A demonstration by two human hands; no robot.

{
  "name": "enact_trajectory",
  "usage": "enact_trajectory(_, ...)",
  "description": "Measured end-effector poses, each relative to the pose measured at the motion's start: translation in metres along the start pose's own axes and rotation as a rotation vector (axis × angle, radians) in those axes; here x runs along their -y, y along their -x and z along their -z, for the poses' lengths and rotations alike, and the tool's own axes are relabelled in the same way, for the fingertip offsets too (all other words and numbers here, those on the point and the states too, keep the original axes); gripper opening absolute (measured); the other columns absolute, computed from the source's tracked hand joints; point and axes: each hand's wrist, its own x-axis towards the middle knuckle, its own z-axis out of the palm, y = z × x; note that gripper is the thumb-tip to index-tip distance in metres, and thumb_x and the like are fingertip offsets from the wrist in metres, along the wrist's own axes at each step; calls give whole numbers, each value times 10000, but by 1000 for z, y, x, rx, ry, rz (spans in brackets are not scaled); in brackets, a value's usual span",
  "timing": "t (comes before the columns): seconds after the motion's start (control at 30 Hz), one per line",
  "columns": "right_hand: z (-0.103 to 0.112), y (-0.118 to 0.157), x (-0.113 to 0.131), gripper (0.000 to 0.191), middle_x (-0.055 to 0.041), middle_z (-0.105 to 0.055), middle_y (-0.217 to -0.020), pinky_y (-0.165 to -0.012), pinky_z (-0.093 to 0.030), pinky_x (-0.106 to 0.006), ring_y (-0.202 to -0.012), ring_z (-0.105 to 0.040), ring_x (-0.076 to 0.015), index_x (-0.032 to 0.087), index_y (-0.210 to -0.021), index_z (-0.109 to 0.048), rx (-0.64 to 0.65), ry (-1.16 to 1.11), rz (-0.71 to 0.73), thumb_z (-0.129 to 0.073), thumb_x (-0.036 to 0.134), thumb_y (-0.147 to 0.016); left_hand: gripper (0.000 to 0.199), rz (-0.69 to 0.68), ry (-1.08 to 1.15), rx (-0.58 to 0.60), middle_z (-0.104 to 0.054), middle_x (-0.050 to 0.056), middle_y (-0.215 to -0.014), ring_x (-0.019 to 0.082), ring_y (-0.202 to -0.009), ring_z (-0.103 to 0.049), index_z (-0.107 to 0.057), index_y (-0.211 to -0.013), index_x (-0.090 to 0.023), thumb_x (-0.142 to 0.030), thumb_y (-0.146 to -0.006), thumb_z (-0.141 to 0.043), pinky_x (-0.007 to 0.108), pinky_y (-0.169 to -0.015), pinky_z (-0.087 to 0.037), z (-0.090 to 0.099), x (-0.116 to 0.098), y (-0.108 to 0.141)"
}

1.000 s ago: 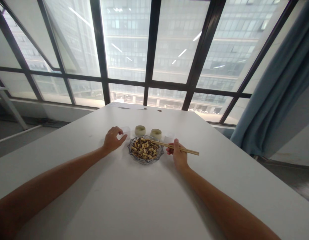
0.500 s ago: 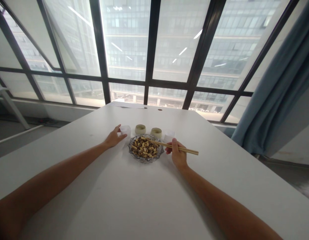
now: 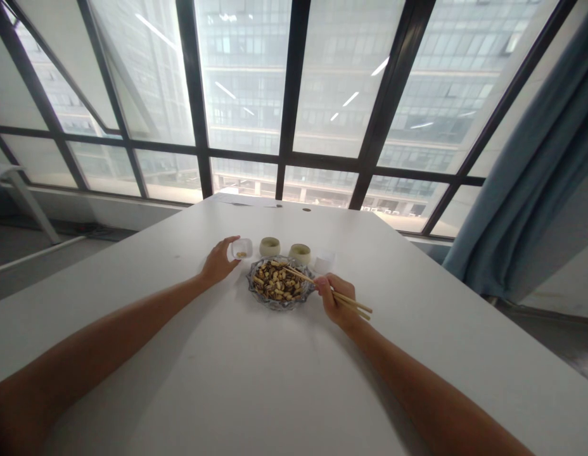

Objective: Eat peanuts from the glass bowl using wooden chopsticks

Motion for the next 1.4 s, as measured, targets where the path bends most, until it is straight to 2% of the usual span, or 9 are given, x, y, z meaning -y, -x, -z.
enact_trajectory(0.1,0,-1,2,540,-43,-634,-588,-528,-461,-308,-525,-566,-172,213,-703,-673,-26,-36,-21,-414,627,-933,604,4,-26,-4,-591,106,-1325,275,-1242,-541,-471,-1321,-209,-144,-747,-646,447,-1063,-434,1,-2,1)
enact_trajectory(0.4,-6,-3,-5,525,-37,-636,-569,-473,-457,-283,-478,-559,-154,192,-726,-682,-98,-145,-140,-484,647,-898,589,-39,-75,19,-562,89,-1385,258,-1285,-508,-471,-1333,-217,-128,-768,-610,421,-1094,-391,1,-3,1)
enact_trajectory(0.6,-6,-7,2,569,-37,-628,-525,-422,-446,-273,-421,-548,-144,180,-703,-665,-176,-199,-218,-497,701,-857,584,-20,-89,21,-577,111,-1355,283,-1262,-522,-465,-1343,-204,-195,-785,-638,437,-1062,-410,0,-2,2)
enact_trajectory(0.7,-6,-9,6,592,-32,-615,-499,-396,-434,-262,-397,-535,-135,178,-685,-653,-217,-236,-253,-503,731,-832,611,59,-88,23,-607,128,-1300,302,-1204,-565,-468,-1344,-195,-270,-777,-684,434,-1013,-445,0,-3,1)
enact_trajectory(0.87,-6,-12,2,600,-33,-623,-500,-386,-436,-248,-395,-541,-128,164,-695,-659,-242,-284,-312,-518,732,-822,702,276,-15,56,-680,141,-1139,292,-1047,-653,-472,-1358,-153,-391,-753,-736,392,-897,-505,1,-2,-2)
enact_trajectory(1.07,-9,-15,-11,618,-43,-635,-504,-386,-431,-244,-391,-538,-125,151,-688,-662,-246,-323,-333,-512,736,-822,772,396,49,137,-678,151,-1172,259,-1063,-658,-423,-1404,-129,-425,-761,-730,355,-912,-507,-4,13,-10)
enact_trajectory(1.23,-9,-17,-10,609,-43,-635,-505,-392,-431,-236,-397,-547,-122,149,-686,-659,-241,-327,-332,-520,725,-826,933,254,-57,129,-488,207,-1445,321,-1285,-514,-324,-1467,-122,-510,-730,-743,424,-1040,-427,7,13,-21)
enact_trajectory(1.3,-9,-17,-9,614,-43,-633,-500,-390,-430,-235,-394,-546,-122,149,-681,-656,-250,-326,-335,-519,730,-822,877,140,-162,107,-455,197,-1476,341,-1332,-456,-335,-1467,-138,-538,-771,-690,467,-1076,-380,12,4,-26)
enact_trajectory(1.4,-8,-17,-7,625,-42,-633,-497,-390,-431,-235,-387,-543,-119,147,-681,-650,-260,-326,-348,-510,741,-818,766,-47,-265,149,-530,181,-1409,325,-1309,-475,-335,-1474,-147,-522,-854,-584,481,-1091,-340,12,-17,-38)
